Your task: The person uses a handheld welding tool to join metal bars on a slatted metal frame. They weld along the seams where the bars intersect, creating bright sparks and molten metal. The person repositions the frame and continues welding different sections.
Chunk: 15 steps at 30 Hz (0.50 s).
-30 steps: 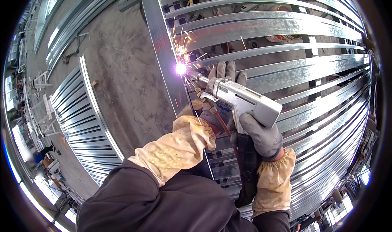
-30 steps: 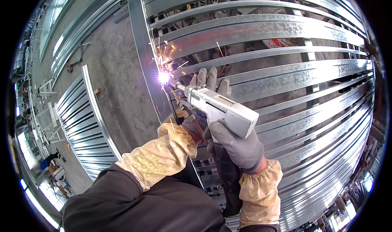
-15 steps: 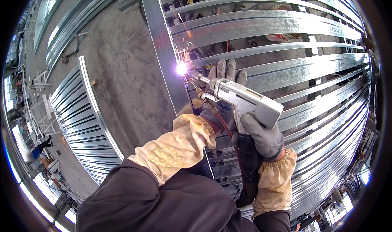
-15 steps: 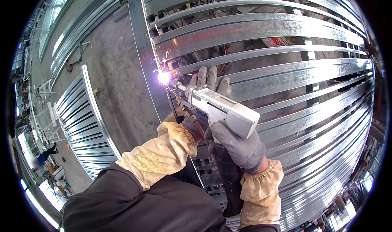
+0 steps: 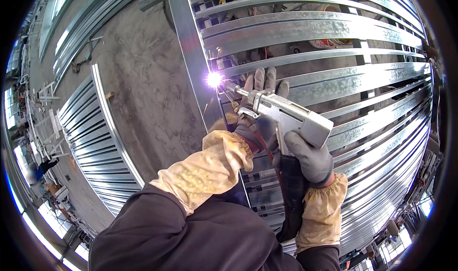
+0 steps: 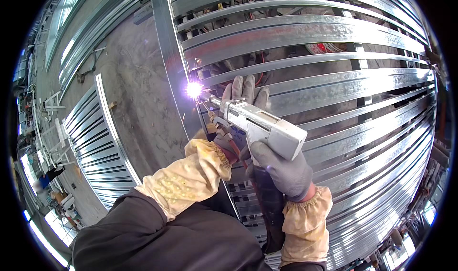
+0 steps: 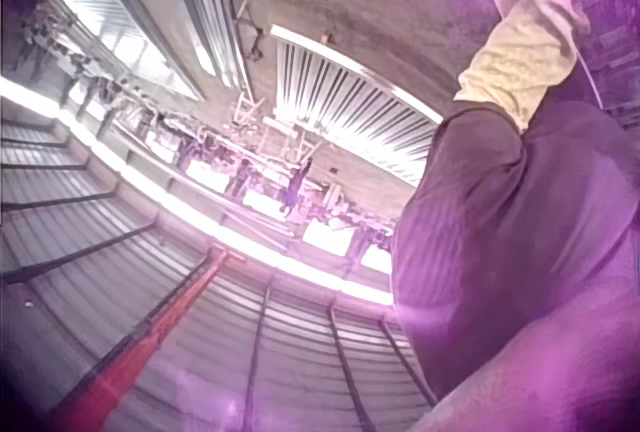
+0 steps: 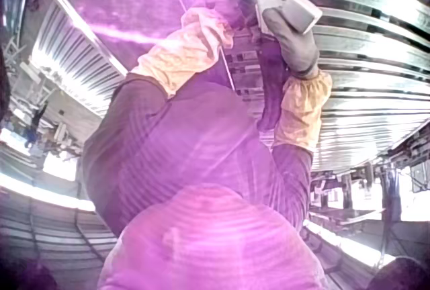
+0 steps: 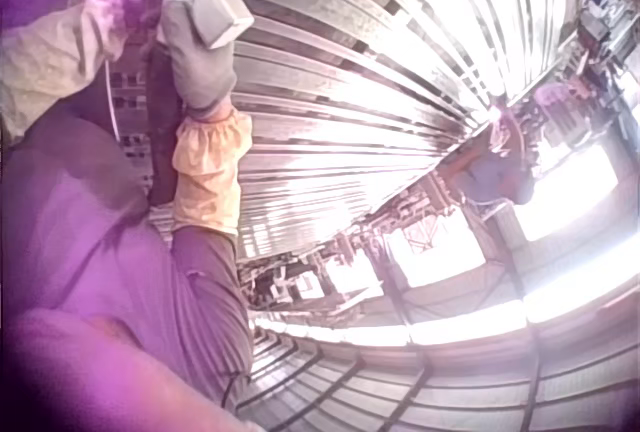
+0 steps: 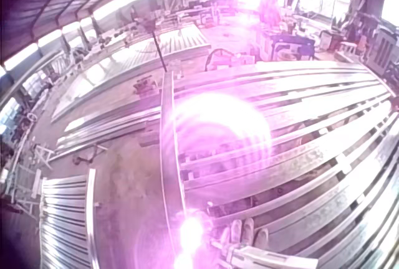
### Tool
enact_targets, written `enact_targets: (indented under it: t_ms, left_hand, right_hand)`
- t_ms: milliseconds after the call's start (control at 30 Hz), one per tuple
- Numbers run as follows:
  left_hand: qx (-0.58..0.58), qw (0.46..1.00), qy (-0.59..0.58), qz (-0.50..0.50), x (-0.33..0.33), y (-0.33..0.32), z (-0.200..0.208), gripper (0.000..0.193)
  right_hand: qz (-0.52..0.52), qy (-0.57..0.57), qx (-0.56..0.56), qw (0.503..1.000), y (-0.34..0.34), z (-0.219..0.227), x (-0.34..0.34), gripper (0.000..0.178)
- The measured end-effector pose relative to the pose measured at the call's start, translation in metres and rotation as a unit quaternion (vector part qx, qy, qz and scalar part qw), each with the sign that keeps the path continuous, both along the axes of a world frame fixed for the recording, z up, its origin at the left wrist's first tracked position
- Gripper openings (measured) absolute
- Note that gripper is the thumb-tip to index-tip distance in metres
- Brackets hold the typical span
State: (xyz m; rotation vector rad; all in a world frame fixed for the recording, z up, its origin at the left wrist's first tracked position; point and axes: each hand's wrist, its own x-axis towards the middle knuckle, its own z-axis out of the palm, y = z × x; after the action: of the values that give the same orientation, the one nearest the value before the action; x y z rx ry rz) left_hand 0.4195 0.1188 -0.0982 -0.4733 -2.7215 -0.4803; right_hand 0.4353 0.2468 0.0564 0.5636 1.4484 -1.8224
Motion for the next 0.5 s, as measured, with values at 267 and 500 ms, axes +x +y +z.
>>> enact_targets:
  t_ms: [267,500]
  left_hand:
    - [0.016,0.991,-0.134,-0.027,0.007,-0.005,0.027,0.066]
    - [0.050,0.979,-0.181,-0.081,0.027,-0.010,0.051,0.066]
  right_hand:
    - [-0.014,0.042,0.045,0.998,0.004,0.012,0.009,0.021]
    - [-0.072,0.039,0.035,0.996,0.013,0.008,0.030,0.023]
